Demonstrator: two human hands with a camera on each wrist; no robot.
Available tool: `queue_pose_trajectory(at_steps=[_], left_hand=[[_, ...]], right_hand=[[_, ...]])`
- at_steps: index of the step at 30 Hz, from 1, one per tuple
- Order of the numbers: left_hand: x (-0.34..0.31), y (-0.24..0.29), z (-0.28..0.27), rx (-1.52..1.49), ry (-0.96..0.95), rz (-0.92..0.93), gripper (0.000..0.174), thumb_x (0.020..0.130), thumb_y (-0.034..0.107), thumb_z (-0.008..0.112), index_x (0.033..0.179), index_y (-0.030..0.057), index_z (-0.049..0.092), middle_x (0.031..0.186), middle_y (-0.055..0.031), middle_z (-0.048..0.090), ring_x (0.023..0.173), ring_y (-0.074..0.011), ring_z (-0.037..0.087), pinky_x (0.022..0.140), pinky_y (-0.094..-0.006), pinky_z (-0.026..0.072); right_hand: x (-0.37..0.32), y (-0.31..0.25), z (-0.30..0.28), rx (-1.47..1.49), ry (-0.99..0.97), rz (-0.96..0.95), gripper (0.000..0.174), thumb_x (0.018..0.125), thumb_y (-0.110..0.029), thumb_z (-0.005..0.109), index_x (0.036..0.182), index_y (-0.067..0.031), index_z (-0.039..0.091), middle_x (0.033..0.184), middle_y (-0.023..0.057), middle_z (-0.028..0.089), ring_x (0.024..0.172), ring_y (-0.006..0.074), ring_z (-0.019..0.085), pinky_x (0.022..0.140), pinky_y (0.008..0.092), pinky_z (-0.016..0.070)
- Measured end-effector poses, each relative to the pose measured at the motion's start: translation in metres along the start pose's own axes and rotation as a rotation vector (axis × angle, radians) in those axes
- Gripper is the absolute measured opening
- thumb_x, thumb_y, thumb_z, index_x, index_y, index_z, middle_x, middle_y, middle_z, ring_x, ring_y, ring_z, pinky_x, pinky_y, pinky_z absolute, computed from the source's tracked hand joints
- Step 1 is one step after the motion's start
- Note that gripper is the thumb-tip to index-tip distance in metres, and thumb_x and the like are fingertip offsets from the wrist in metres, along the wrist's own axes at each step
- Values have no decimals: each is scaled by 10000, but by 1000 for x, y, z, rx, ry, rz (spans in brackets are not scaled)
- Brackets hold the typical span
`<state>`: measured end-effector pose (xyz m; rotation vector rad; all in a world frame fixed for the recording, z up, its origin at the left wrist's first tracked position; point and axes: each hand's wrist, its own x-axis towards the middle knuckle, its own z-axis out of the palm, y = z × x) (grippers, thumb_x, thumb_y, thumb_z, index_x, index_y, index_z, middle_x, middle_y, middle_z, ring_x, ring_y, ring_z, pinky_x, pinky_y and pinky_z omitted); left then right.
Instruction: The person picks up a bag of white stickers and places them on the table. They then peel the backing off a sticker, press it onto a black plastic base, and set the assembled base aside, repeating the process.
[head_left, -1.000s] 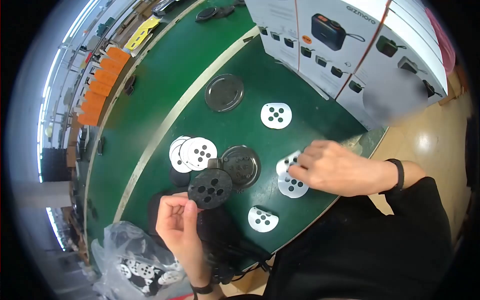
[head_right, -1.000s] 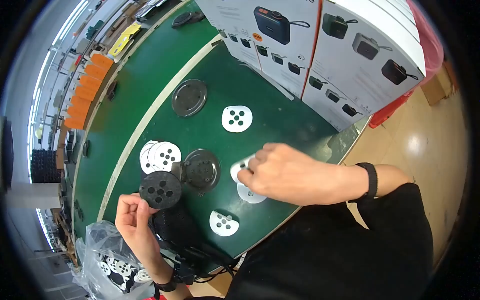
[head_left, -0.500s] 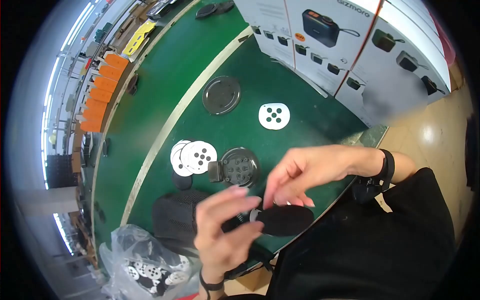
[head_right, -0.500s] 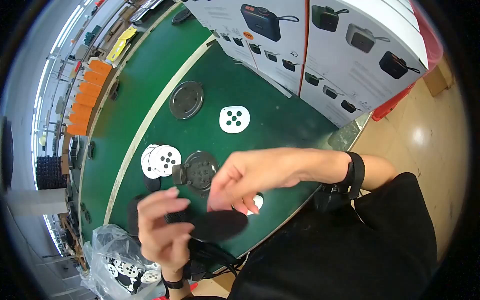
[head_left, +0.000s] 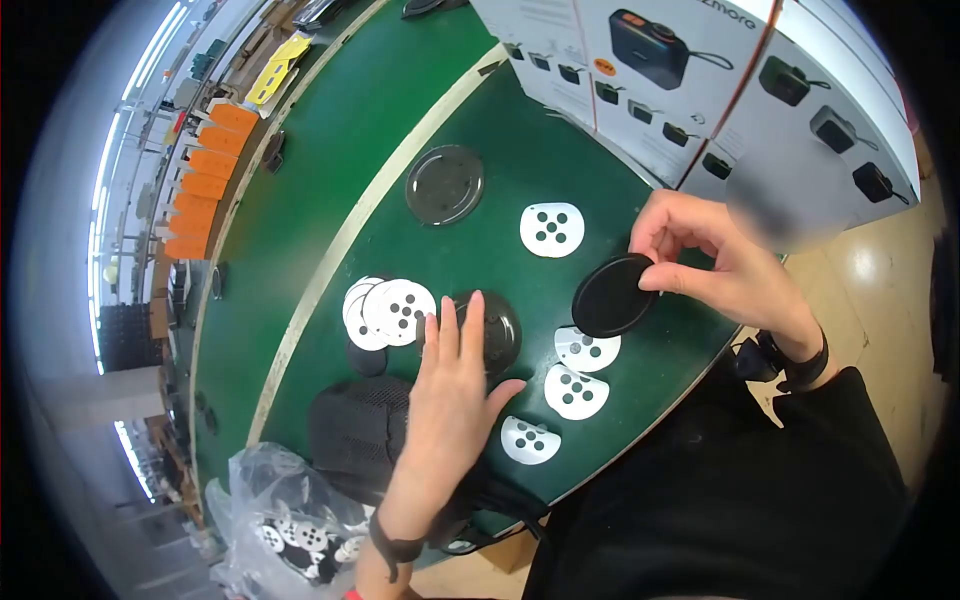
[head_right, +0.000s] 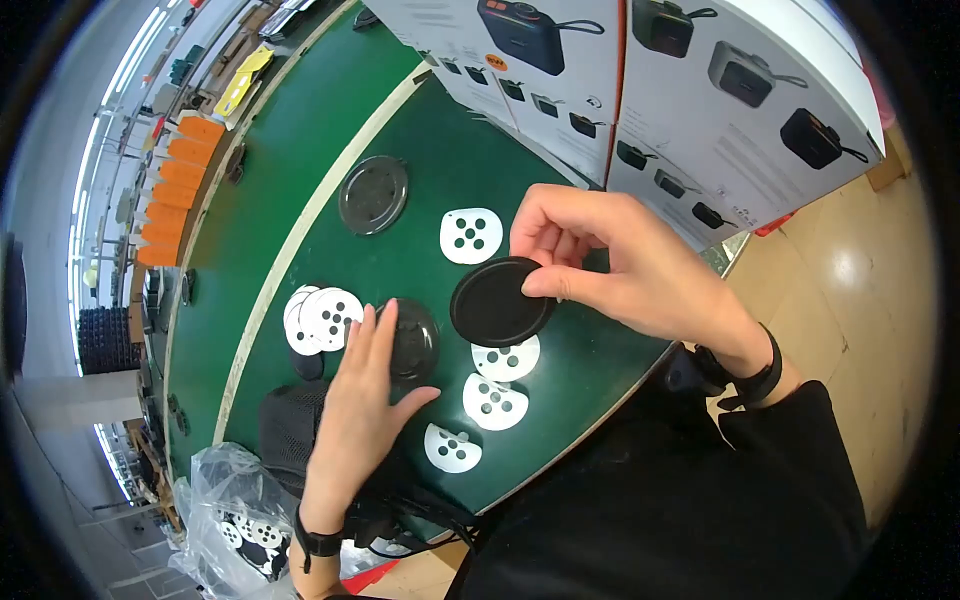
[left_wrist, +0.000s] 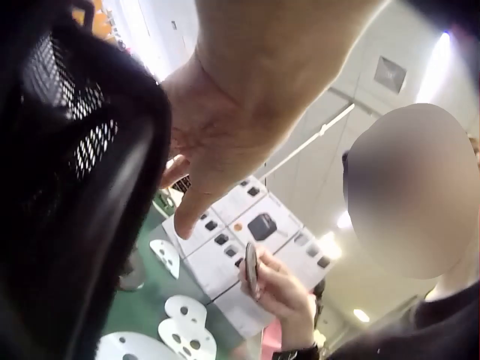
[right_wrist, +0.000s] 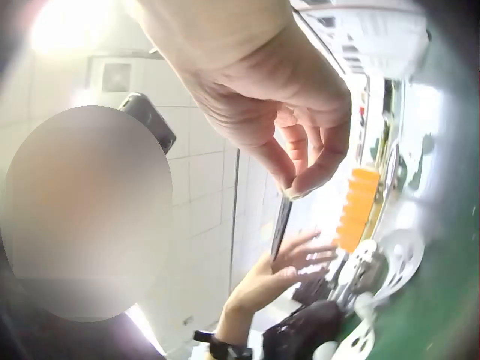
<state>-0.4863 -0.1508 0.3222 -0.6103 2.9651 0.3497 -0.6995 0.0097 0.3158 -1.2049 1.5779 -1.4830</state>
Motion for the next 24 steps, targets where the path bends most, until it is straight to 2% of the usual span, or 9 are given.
queue_pose_trajectory(at_steps=[6, 9, 10, 11, 13, 16, 19, 21, 24], left_hand=[[9, 0, 35, 468, -22, 40, 648, 709, 76, 607, 1285, -31, 331, 1250, -306, 392, 1171, -445, 394, 914, -418, 429], [9, 0, 23, 292, 94, 13, 578, 670, 3, 550, 1225, -37, 391, 1130, -284, 508, 1050, -415, 515, 836, -410, 477], [12, 4, 3, 66, 49, -139, 495, 681, -25, 510, 1169, -47, 428, 987, -252, 588, 916, -390, 588, 768, -407, 499], [13, 2, -17, 57, -38, -199, 456, 717, -39, 501, 1163, -91, 422, 1061, -252, 558, 844, -357, 613, 668, -372, 525], [6, -10, -49, -226, 72, -202, 441, 761, -39, 493, 1189, -88, 397, 1080, -211, 567, 890, -313, 617, 738, -338, 512], [-15, -22, -68, -1221, 232, -264, 476, 814, 10, 519, 1253, -75, 357, 1163, -137, 510, 1068, -209, 511, 948, -314, 381], [-31, -6, -71, -1475, 380, -144, 528, 801, 34, 543, 1269, -85, 327, 1186, -159, 489, 1114, -223, 475, 983, -336, 340], [-39, 8, -70, -1443, 398, -72, 536, 801, 45, 545, 1269, -88, 321, 1178, -164, 492, 1133, -221, 456, 983, -334, 324], [-46, 12, -66, -1365, 403, -68, 512, 810, 81, 543, 1247, -89, 336, 1172, -169, 490, 1080, -214, 488, 946, -322, 367]], right_hand=[[-8, 0, -2, -12, -23, -10, 156, 752, 12, 625, 820, -16, 487, 739, 1, 501, 672, 83, 486, 631, 225, 401], [-8, 1, -1, 6, 6, -62, 161, 750, 2, 633, 820, -12, 488, 753, 9, 500, 669, 93, 488, 639, 228, 402], [-9, 0, 0, 33, -2, -71, 165, 747, 0, 637, 818, -10, 489, 759, 12, 501, 670, 97, 489, 640, 230, 403], [-10, -2, 2, 60, -11, -80, 169, 743, -1, 642, 817, -9, 490, 765, 15, 503, 670, 100, 491, 642, 232, 403], [-11, -5, 7, 95, -29, -106, 176, 736, -6, 653, 811, -7, 493, 766, 20, 506, 669, 106, 494, 644, 237, 404], [-10, -8, 15, 91, -61, -164, 191, 716, -19, 681, 788, -8, 504, 733, 36, 516, 655, 120, 503, 624, 241, 398], [-7, -16, 20, 75, -124, -209, 154, 709, -41, 702, 761, -47, 558, 738, 20, 580, 696, 167, 560, 911, 382, 370], [-1, -33, 34, 117, -227, -394, 144, 707, -61, 719, 776, -71, 593, 772, 14, 610, 757, 184, 594, 1019, 468, 238], [4, -52, 52, 144, -324, -553, 72, 741, -52, 687, 717, -48, 619, 722, 34, 620, 695, 208, 631, 1052, 523, 160]])
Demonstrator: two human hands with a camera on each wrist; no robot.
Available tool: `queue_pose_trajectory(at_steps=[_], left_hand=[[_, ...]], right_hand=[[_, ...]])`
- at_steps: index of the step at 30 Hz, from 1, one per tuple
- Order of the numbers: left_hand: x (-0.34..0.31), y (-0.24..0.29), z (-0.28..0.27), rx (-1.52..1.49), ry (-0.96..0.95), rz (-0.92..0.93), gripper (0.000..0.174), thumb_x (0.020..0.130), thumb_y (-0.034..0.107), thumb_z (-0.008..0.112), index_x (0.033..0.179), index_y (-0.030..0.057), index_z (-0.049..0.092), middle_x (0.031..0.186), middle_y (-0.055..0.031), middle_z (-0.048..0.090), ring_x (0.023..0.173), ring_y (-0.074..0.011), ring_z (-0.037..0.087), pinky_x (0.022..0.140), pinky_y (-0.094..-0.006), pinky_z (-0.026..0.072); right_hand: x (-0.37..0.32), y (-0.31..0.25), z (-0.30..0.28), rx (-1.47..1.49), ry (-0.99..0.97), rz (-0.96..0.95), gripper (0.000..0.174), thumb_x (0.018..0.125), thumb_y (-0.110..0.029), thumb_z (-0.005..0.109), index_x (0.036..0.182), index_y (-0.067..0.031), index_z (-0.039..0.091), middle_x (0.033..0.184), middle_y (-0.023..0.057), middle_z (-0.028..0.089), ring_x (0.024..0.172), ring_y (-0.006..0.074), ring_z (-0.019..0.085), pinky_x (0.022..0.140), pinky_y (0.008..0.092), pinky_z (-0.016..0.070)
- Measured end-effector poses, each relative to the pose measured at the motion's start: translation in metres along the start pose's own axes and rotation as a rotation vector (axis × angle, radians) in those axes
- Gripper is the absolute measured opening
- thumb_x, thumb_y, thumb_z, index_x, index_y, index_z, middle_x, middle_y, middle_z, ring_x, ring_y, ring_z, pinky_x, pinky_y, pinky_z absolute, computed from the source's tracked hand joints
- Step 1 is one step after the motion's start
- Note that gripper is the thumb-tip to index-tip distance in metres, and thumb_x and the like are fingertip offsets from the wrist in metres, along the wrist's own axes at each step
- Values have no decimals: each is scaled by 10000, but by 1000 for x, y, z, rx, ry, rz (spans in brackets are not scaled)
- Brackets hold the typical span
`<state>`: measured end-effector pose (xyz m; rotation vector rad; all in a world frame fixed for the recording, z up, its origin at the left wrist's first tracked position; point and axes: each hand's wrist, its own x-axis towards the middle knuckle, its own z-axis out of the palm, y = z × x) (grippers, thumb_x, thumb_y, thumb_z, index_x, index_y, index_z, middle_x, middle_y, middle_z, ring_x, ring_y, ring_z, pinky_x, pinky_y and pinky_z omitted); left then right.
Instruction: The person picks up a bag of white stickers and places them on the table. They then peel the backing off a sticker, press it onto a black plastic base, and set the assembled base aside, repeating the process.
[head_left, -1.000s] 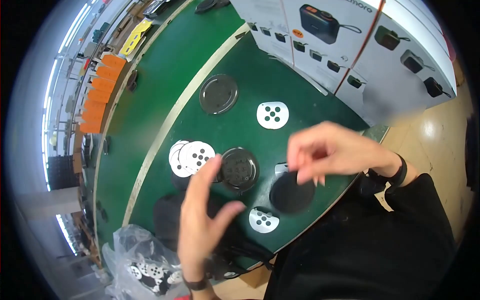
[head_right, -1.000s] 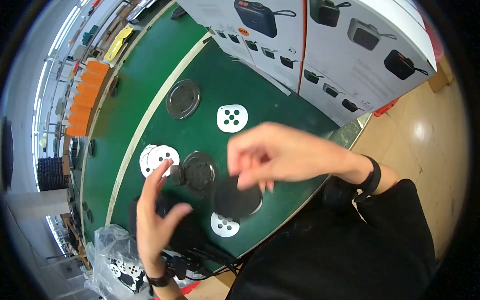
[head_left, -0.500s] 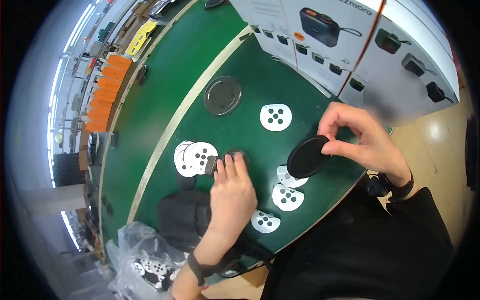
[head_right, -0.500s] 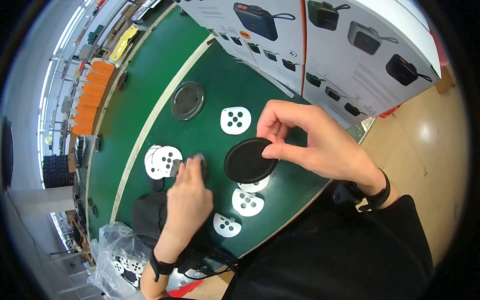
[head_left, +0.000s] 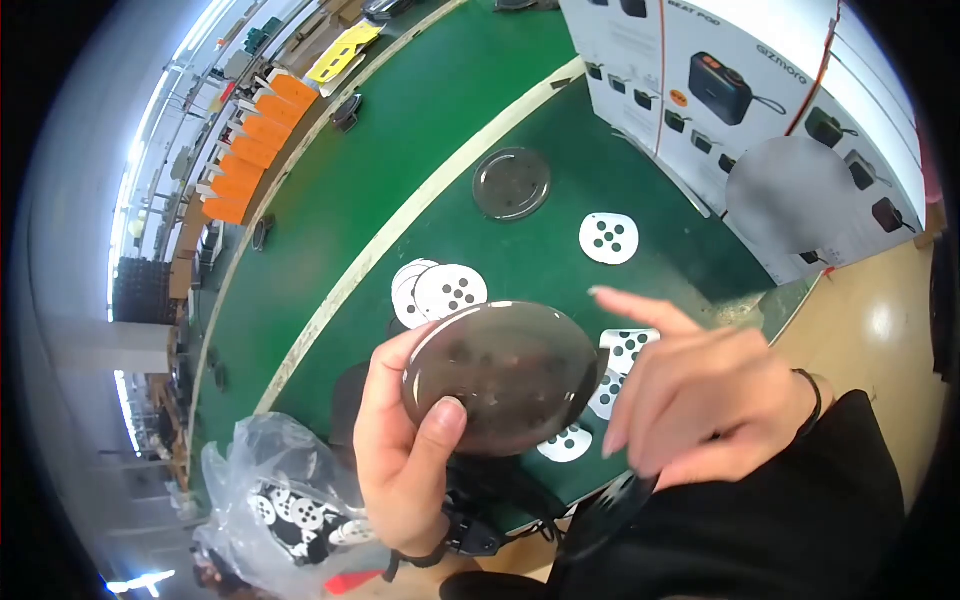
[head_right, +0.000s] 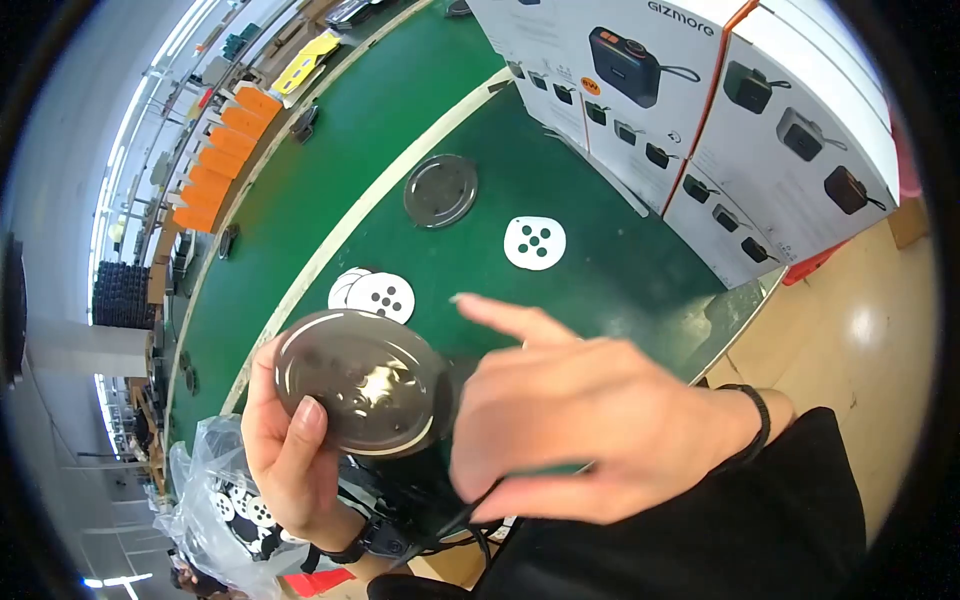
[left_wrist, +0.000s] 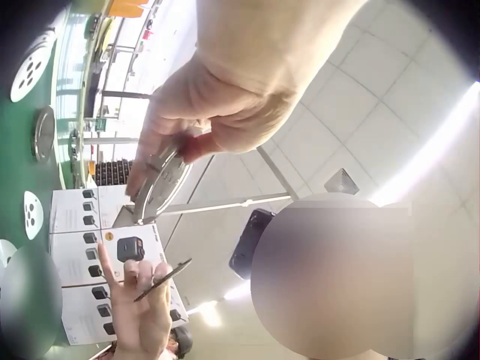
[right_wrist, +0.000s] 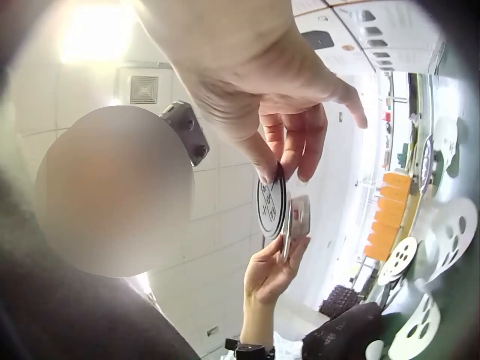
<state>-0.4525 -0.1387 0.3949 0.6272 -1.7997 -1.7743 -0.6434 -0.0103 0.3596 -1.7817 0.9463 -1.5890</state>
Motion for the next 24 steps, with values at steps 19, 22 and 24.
queue_pose_trajectory(at_steps=[19, 22, 24], left_hand=[[-18, -10, -3, -141, -21, 214, 537, 813, 33, 554, 1248, -161, 305, 1266, -233, 416, 1178, -282, 433, 992, -369, 328], [-21, -16, -1, -166, -93, 422, 452, 847, 40, 511, 1265, -20, 348, 1170, -350, 446, 1088, -376, 501, 896, -460, 412], [-19, -31, -9, -227, -231, 509, 452, 861, 102, 486, 1277, 12, 335, 1159, -357, 449, 1063, -397, 514, 867, -493, 431]], right_hand=[[15, -1, 23, -103, 87, -182, 60, 791, -3, 604, 811, -16, 549, 818, 120, 577, 686, 237, 611, 828, 485, 442], [18, -11, 23, -298, 210, -257, 117, 757, -5, 610, 801, -68, 523, 793, 104, 569, 639, 210, 590, 831, 541, 420], [16, -17, 31, -446, 305, -288, 177, 704, 8, 619, 804, -103, 525, 773, 80, 560, 589, 187, 562, 808, 552, 426]])
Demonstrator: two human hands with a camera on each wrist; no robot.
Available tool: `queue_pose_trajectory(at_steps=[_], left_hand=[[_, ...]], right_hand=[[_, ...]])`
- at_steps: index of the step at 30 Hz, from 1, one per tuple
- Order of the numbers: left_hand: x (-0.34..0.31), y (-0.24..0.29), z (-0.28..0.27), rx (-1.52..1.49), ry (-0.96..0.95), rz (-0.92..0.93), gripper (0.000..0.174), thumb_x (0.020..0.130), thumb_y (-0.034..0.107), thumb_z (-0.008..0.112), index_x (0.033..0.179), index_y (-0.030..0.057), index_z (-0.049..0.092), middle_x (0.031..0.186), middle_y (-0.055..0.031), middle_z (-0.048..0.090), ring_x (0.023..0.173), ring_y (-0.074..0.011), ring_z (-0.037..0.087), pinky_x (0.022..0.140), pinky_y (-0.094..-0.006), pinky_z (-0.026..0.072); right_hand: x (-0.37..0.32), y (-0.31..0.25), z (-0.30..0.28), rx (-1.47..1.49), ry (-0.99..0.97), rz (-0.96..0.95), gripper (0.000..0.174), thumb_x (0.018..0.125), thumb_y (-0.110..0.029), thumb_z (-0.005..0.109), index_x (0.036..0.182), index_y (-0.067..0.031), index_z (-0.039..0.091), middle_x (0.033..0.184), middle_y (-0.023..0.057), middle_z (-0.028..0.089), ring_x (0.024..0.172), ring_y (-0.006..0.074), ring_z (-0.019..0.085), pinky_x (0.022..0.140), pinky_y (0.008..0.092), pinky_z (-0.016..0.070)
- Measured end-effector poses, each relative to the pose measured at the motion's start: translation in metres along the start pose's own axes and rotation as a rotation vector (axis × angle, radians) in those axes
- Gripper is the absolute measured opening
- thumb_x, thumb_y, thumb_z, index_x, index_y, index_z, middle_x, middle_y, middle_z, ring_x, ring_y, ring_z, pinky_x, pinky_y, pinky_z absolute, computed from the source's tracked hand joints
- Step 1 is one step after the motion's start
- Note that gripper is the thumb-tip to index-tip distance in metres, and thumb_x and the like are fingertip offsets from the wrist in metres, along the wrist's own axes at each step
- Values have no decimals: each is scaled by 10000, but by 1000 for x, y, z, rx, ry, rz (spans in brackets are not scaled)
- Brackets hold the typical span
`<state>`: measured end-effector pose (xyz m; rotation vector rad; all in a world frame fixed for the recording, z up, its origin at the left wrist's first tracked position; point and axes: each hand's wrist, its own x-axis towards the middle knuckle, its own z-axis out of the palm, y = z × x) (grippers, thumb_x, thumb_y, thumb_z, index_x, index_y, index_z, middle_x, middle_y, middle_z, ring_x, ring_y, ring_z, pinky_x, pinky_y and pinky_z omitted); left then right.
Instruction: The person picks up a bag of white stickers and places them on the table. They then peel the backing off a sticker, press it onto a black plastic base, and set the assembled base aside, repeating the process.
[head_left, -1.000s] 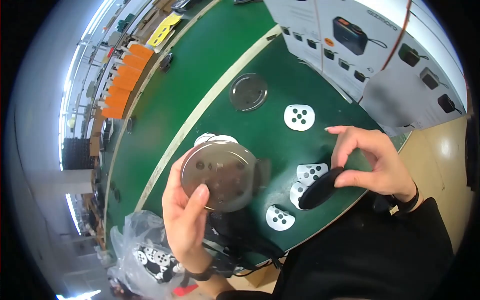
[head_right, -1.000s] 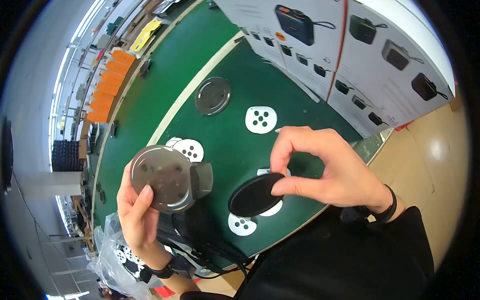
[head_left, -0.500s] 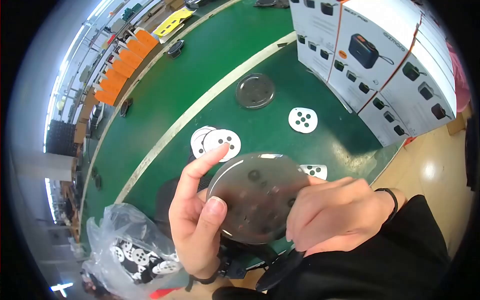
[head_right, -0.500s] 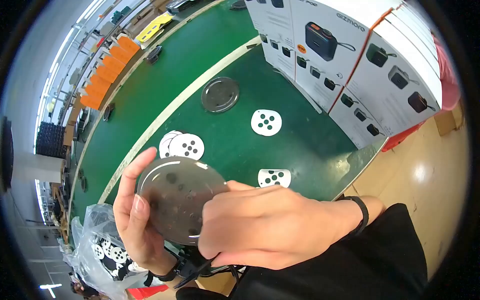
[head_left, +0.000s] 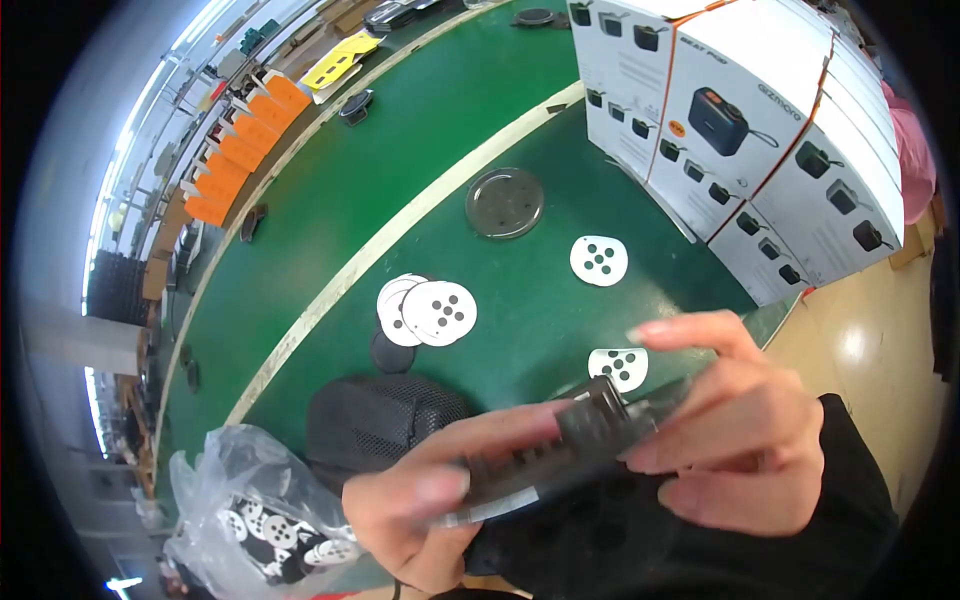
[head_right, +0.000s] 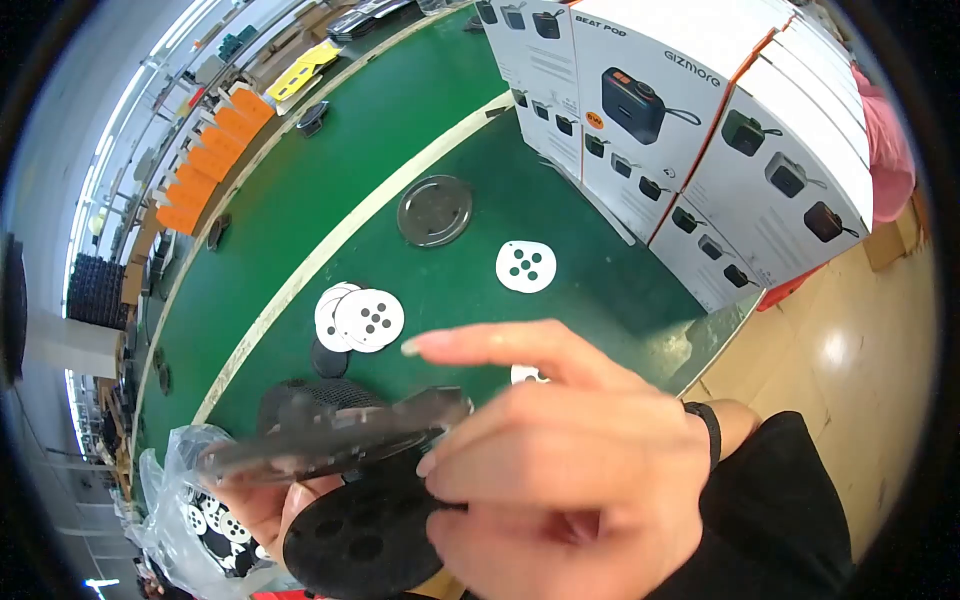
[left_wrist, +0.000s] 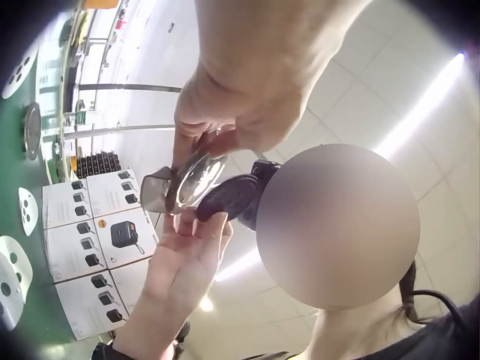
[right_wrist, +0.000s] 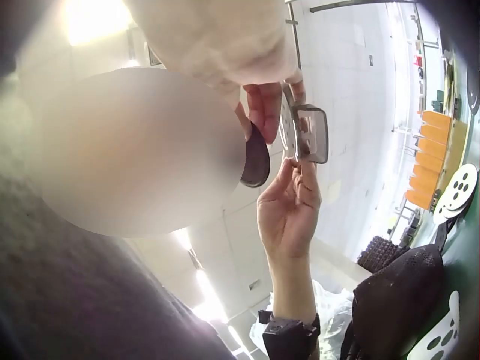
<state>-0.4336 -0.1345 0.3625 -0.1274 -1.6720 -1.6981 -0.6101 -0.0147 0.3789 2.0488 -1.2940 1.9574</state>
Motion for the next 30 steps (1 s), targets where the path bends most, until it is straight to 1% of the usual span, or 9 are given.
queue_pose_trajectory(at_steps=[2, 5, 7, 11, 16, 20, 22, 25, 30], left_hand=[[-24, -17, -40, -14, -160, 2, 487, 878, 227, 454, 1286, 7, 305, 1190, -326, 438, 1065, -398, 508, 856, -522, 437], [-10, -12, -26, -31, -178, 24, 374, 904, 248, 432, 1196, 40, 323, 1132, -351, 451, 1025, -442, 512, 825, -523, 464], [16, 1, 9, -42, -117, 46, 233, 921, 205, 426, 1101, 75, 357, 1059, -393, 469, 984, -485, 520, 800, -510, 488], [26, 18, 12, 17, -178, -73, 210, 934, 267, 361, 1104, 143, 363, 1059, -379, 472, 995, -492, 500, 823, -522, 468], [20, 20, 8, 82, -184, -97, 222, 936, 288, 361, 1122, 167, 359, 1073, -366, 471, 997, -488, 496, 831, -525, 462], [15, 20, 13, 94, -155, -104, 232, 938, 304, 360, 1137, 186, 356, 1084, -356, 470, 999, -485, 494, 837, -528, 457], [12, 20, 18, 107, -121, -108, 237, 939, 313, 360, 1145, 195, 354, 1089, -351, 470, 999, -484, 492, 840, -529, 455], [11, 24, 5, 169, -182, -117, 300, 920, 306, 415, 1201, 246, 328, 1106, -315, 475, 992, -467, 489, 851, -528, 449], [10, 27, -3, 234, -249, -89, 333, 911, 283, 450, 1213, 261, 310, 1095, -322, 480, 968, -472, 497, 836, -530, 451]], right_hand=[[-3, -9, 5, -144, 69, -21, 252, 641, 26, 625, 820, -133, 545, 752, 48, 551, 533, 163, 524, 781, 543, 438], [-3, -15, 9, -200, 130, 4, 208, 610, -17, 618, 774, -135, 570, 724, 21, 551, 539, 145, 505, 728, 463, 445], [1, -19, 26, -27, 377, 43, 317, 505, 132, 585, 787, -4, 537, 764, 114, 556, 550, 211, 528, 742, 525, 479], [1, -19, 26, -54, 393, 46, 336, 496, 127, 591, 796, -17, 546, 773, 112, 551, 542, 200, 514, 759, 536, 466], [10, -5, -10, -260, -66, -268, 335, 484, 108, 588, 786, -32, 554, 766, 103, 544, 540, 193, 503, 755, 529, 467], [2, -16, 21, -95, 310, -64, 327, 469, 78, 591, 769, -52, 569, 740, 96, 555, 542, 199, 508, 755, 534, 459], [9, -25, 18, -104, 242, 119, 316, 468, 62, 593, 759, -59, 576, 734, 94, 562, 544, 203, 514, 756, 537, 454], [36, -43, -14, -258, -171, 262, 299, 468, 45, 596, 747, -62, 579, 733, 94, 572, 549, 205, 523, 751, 539, 452], [17, -22, -10, -195, -76, -57, 295, 447, 27, 599, 730, -53, 573, 735, 97, 581, 555, 203, 533, 689, 528, 471]])
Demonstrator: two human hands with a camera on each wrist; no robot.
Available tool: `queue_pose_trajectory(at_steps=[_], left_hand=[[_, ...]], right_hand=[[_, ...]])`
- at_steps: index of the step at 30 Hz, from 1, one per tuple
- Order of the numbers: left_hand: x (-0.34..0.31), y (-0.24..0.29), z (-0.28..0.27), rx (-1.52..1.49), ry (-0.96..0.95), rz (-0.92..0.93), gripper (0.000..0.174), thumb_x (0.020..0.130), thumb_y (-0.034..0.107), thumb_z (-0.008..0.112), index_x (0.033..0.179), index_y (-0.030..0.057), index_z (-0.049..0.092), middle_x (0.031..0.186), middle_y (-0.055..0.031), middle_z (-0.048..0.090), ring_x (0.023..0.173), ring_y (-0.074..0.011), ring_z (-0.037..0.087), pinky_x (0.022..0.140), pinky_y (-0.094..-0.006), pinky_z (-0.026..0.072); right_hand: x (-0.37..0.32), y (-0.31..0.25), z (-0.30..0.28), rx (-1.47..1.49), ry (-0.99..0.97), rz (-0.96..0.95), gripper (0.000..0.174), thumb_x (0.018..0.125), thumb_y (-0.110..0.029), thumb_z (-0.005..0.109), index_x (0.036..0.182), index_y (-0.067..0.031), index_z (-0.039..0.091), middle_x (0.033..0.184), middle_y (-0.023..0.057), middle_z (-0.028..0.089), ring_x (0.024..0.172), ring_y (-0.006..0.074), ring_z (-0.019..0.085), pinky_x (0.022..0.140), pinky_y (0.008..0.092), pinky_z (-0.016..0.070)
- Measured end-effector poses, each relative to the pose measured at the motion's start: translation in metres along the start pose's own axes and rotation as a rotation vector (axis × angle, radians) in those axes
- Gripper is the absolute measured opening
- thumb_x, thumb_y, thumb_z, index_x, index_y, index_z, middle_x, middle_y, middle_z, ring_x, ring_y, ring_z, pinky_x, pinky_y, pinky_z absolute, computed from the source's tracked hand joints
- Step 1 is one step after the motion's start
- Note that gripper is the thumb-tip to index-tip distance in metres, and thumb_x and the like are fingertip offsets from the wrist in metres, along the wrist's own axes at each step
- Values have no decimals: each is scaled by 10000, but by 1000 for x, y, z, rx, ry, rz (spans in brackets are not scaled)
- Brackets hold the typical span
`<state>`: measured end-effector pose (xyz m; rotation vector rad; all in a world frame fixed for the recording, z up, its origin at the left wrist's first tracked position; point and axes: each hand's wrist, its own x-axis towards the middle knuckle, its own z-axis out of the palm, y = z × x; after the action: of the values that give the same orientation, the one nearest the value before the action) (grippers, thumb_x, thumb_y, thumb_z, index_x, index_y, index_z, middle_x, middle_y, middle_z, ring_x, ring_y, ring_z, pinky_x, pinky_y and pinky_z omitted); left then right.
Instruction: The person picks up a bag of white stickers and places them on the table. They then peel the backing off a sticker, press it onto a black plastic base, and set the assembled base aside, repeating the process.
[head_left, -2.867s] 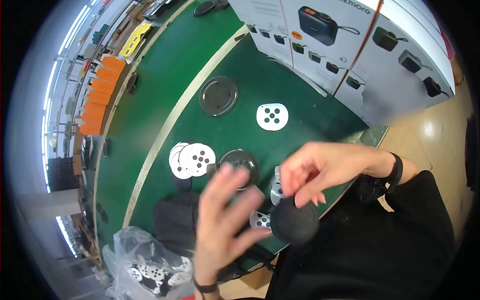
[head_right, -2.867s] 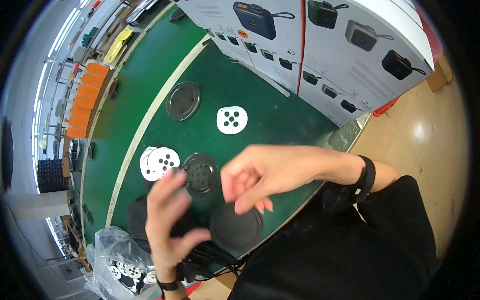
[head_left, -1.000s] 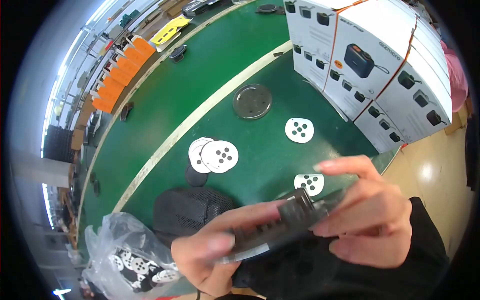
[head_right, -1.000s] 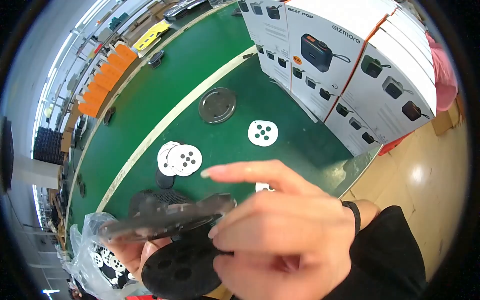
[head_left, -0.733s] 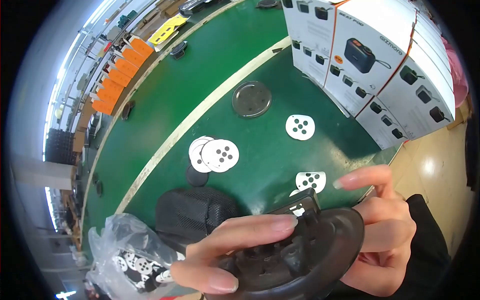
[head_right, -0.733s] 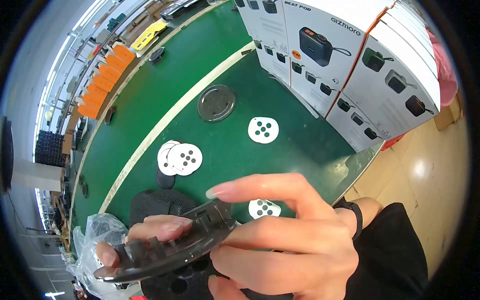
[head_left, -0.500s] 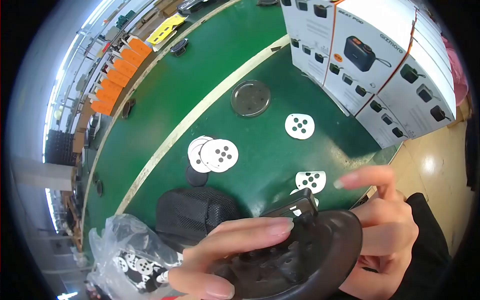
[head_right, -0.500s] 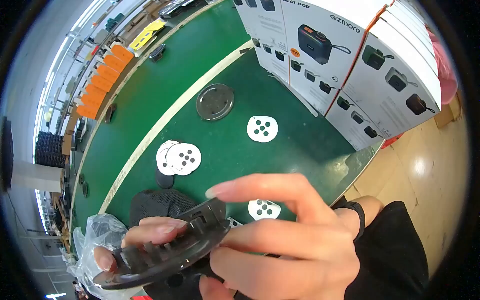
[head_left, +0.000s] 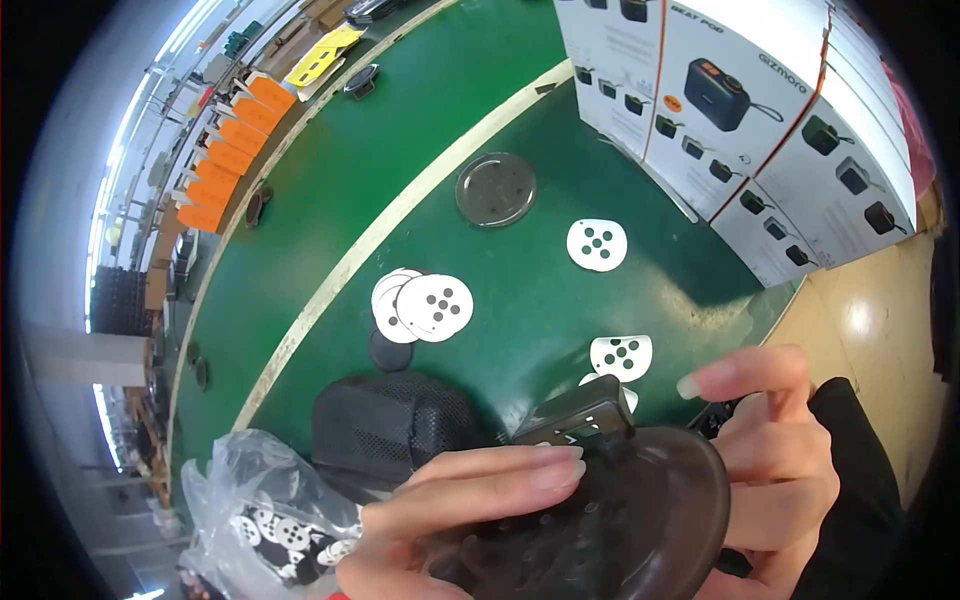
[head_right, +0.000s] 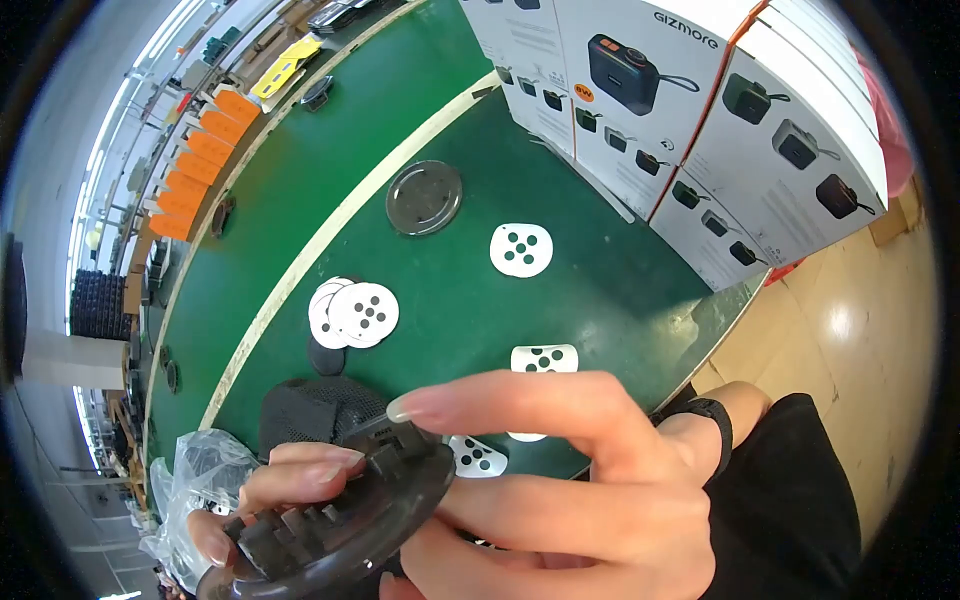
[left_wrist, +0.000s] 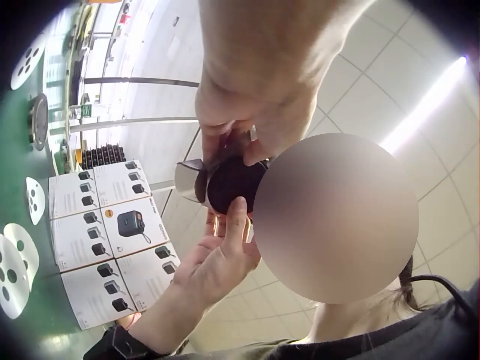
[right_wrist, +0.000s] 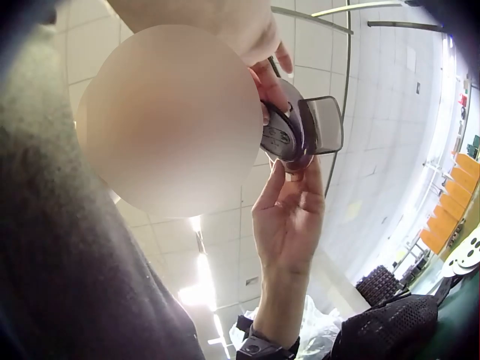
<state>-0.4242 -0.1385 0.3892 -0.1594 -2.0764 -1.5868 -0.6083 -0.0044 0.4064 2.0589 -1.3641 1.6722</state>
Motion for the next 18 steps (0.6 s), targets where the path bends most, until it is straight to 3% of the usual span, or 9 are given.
queue_pose_trajectory(at_steps=[2, 4, 5, 7, 10, 12, 14, 16, 18], left_hand=[[-2, -1, 4, -24, 45, 16, 336, 908, 281, 457, 1210, 264, 312, 1088, -327, 482, 973, -480, 491, 842, -542, 439], [0, 1, -3, -13, -21, 1, 346, 907, 279, 461, 1216, 258, 308, 1090, -331, 481, 975, -489, 487, 850, -550, 427], [2, 2, -5, -8, -55, -7, 351, 906, 278, 462, 1219, 255, 306, 1090, -332, 480, 975, -494, 484, 854, -554, 421], [14, 11, -5, 21, -128, -84, 366, 905, 279, 466, 1227, 254, 295, 1101, -336, 472, 972, -498, 484, 853, -554, 419], [17, 13, -5, 34, -162, -116, 380, 905, 283, 465, 1237, 257, 282, 1118, -343, 461, 978, -502, 481, 852, -552, 418], [16, 12, -5, 31, -163, -119, 390, 904, 284, 466, 1242, 262, 272, 1124, -346, 456, 985, -506, 478, 848, -552, 420], [16, 13, -6, 13, -173, -122, 407, 900, 282, 476, 1249, 256, 267, 1135, -346, 452, 995, -508, 474, 853, -552, 415], [17, 10, -6, -21, -184, -111, 418, 895, 276, 487, 1251, 246, 270, 1146, -344, 447, 1007, -510, 468, 863, -554, 407], [16, 9, -7, -49, -178, -120, 422, 889, 269, 496, 1246, 246, 271, 1149, -343, 445, 1015, -514, 461, 865, -560, 404]], right_hand=[[-9, 20, 5, -48, 31, -241, 291, 440, 22, 599, 720, -52, 571, 738, 98, 583, 553, 203, 534, 664, 525, 476], [-11, 16, 13, -53, 212, -167, 288, 435, 21, 599, 714, -49, 573, 733, 97, 584, 549, 202, 532, 660, 522, 478], [-2, -3, 28, -13, 379, 43, 289, 433, 23, 598, 713, -46, 576, 726, 95, 584, 546, 201, 531, 667, 521, 477], [9, -17, 23, -3, 362, 245, 290, 427, 28, 598, 710, -37, 582, 706, 87, 583, 541, 197, 529, 683, 518, 477], [14, -18, -2, -56, 3, 228, 290, 418, 35, 598, 703, -23, 591, 671, 73, 578, 536, 192, 527, 704, 510, 476], [11, -18, 5, -25, 128, 245, 287, 417, 39, 598, 698, -18, 593, 657, 67, 572, 536, 190, 526, 713, 508, 475], [1, -16, 38, 51, 492, 252, 284, 419, 45, 597, 694, -22, 593, 650, 61, 563, 537, 190, 525, 717, 510, 475], [-2, -14, 42, 42, 585, 184, 282, 425, 52, 600, 696, -26, 591, 653, 61, 551, 539, 190, 525, 717, 515, 478], [-3, -10, 25, -45, 385, 77, 279, 440, 56, 605, 706, -26, 587, 663, 65, 542, 540, 189, 525, 716, 517, 481]])
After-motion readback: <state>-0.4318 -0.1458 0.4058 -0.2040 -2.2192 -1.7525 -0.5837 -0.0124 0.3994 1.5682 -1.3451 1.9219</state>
